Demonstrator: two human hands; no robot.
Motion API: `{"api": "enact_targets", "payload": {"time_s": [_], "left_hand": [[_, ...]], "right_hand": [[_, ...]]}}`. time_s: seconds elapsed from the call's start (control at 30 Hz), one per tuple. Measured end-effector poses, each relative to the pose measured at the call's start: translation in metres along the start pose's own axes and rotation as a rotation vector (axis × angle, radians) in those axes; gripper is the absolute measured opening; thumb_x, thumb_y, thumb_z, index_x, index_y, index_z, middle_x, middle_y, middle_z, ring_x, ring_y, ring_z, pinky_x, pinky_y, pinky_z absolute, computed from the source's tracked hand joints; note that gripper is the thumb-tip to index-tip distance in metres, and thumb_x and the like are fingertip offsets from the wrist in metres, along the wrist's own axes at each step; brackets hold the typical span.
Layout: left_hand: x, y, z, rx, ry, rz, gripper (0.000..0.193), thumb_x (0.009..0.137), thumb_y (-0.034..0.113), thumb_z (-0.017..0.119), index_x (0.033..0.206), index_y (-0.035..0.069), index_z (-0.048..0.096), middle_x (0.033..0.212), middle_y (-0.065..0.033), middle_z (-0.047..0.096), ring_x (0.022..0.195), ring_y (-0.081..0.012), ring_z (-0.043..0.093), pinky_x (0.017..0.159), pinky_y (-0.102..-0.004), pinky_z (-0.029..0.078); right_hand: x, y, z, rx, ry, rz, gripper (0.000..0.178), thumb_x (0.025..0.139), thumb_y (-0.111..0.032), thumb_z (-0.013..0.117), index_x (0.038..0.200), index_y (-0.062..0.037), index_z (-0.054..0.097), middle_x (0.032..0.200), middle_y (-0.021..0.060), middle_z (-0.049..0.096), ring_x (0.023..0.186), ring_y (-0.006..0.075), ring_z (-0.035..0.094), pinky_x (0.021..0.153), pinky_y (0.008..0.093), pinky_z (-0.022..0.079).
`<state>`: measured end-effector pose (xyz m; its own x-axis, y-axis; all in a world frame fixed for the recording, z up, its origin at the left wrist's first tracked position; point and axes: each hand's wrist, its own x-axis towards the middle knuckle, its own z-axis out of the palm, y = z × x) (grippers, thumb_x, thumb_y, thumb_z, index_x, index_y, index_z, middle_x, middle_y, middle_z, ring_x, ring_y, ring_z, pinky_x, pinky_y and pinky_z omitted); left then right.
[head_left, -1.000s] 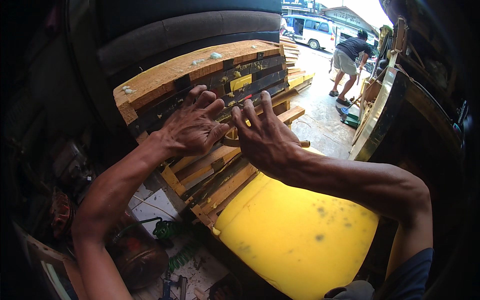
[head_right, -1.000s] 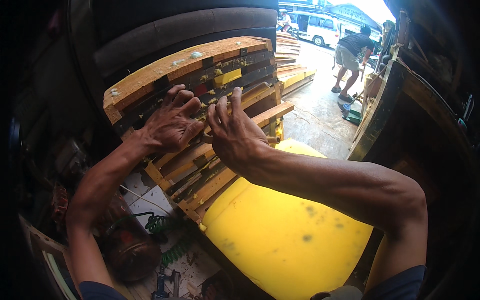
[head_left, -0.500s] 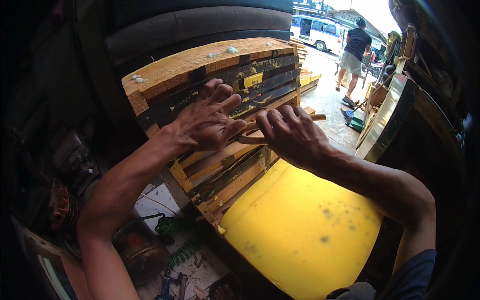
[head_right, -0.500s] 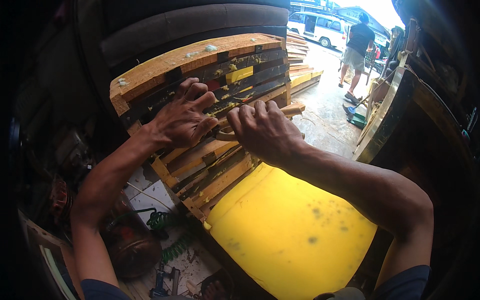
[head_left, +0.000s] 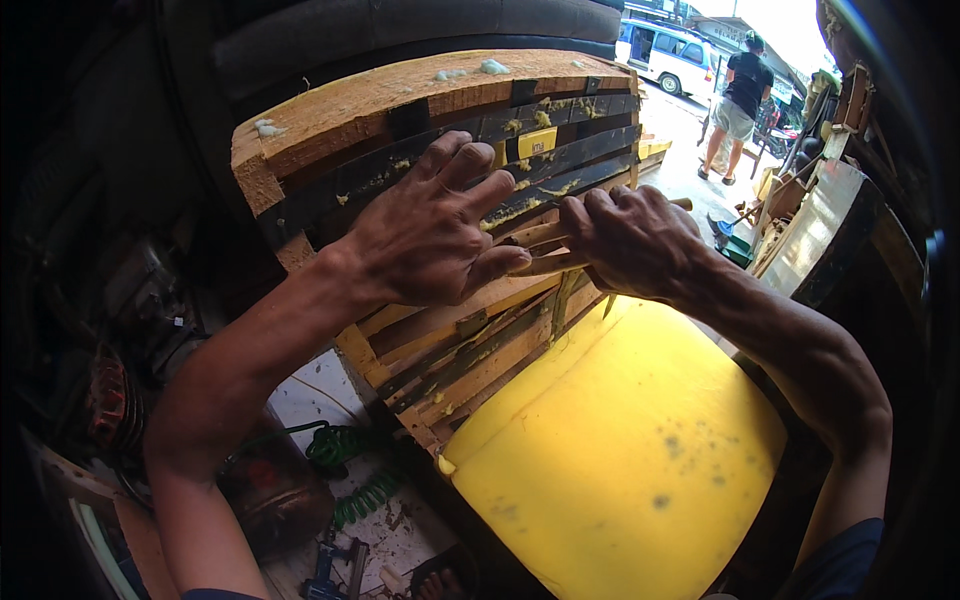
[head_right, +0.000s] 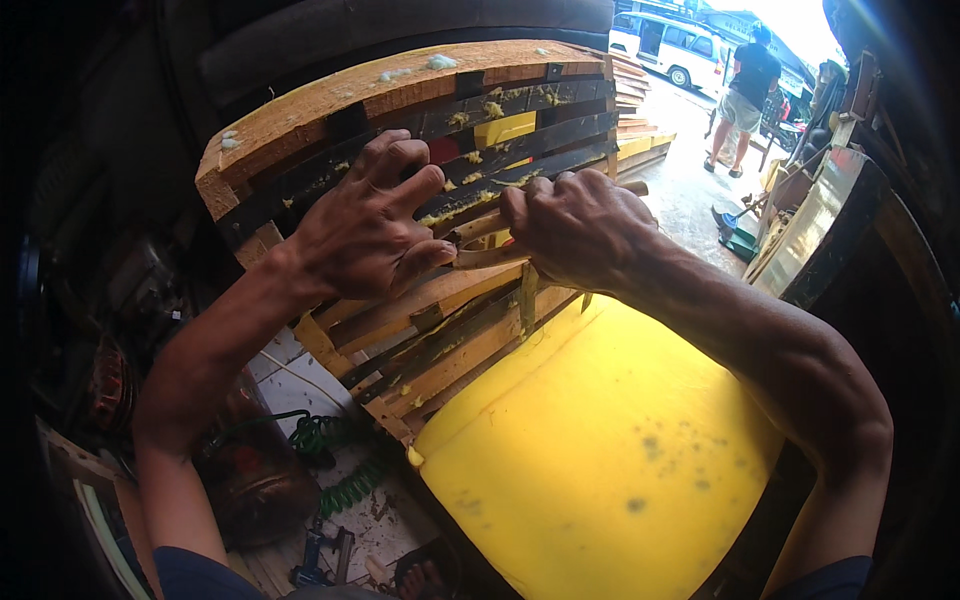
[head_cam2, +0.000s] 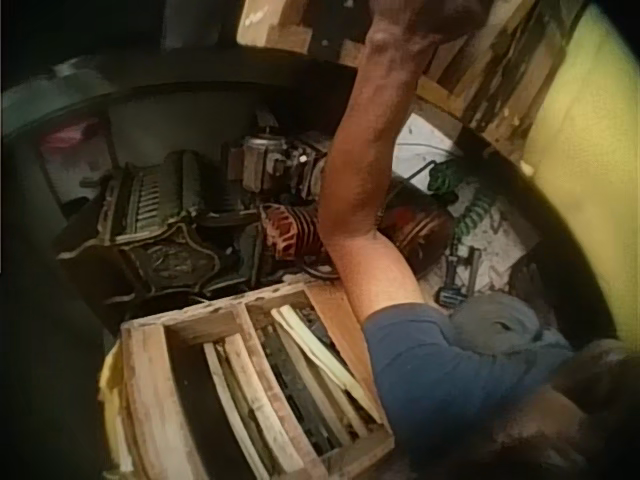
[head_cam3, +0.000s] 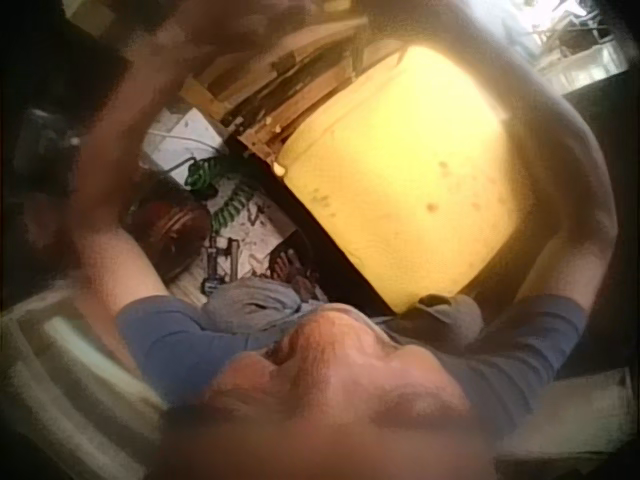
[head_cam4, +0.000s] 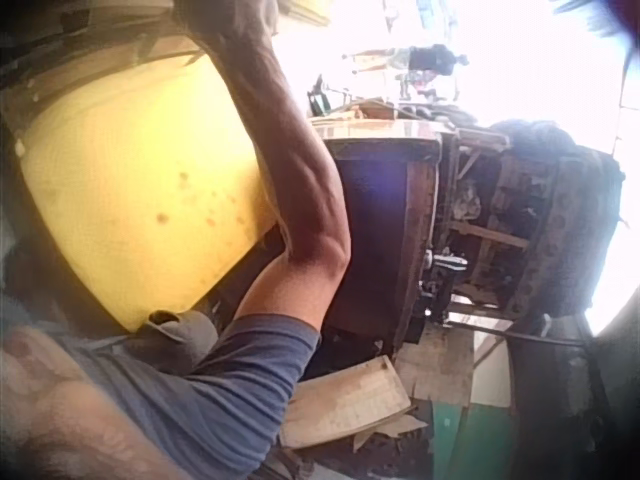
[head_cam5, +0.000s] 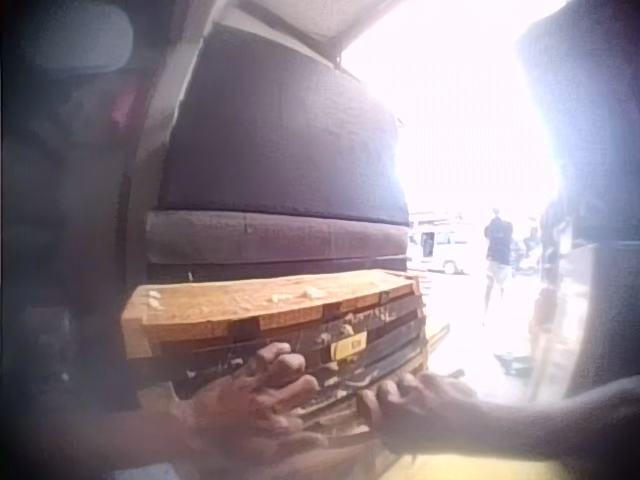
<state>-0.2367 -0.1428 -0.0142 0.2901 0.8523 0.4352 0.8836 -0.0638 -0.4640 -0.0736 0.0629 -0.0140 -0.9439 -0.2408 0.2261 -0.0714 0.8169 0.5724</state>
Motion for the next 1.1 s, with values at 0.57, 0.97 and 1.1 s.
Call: {"api": "enact_targets", "payload": {"time_s": [0.57,0.97,1.1], "left_hand": [[0.002,-0.009,-0.001,-0.003,0.107,0.001,0.066,0.109,0.049,0.034,0.075,0.014,0.078,0.091,-0.008,0.065,0.104,-0.025,0.06,0.104,-0.046,0.039],[-0.003,-0.004,-0.007,0.007,-0.016,-0.002,0.076,0.11,0.056,0.019,0.085,0.021,0.082,0.099,-0.0073,0.066,0.106,-0.0211,0.055,0.114,-0.0437,0.033],[-0.006,-0.002,-0.013,0.025,-0.13,-0.055,0.079,0.109,0.061,0.017,0.085,0.023,0.082,0.111,-0.0083,0.065,0.111,-0.0214,0.052,0.119,-0.0443,0.031]], "right_hand": [[0.013,0.026,0.071,0.382,0.237,-0.13,0.039,0.083,-0.02,0.079,0.108,-0.0103,0.051,0.086,0.0059,0.064,0.08,0.0299,0.071,0.061,0.041,0.059],[-0.031,-0.061,-0.065,-0.004,-0.1,0.164,0.062,0.095,-0.007,0.059,0.153,-0.0112,0.04,0.13,0.0199,0.055,0.119,0.0337,0.055,0.092,0.0497,0.049],[-0.029,-0.043,-0.066,0.256,-0.303,0.252,0.042,0.092,-0.007,0.061,0.134,-0.0086,0.05,0.115,0.0187,0.062,0.109,0.0331,0.062,0.086,0.0492,0.05]]}}
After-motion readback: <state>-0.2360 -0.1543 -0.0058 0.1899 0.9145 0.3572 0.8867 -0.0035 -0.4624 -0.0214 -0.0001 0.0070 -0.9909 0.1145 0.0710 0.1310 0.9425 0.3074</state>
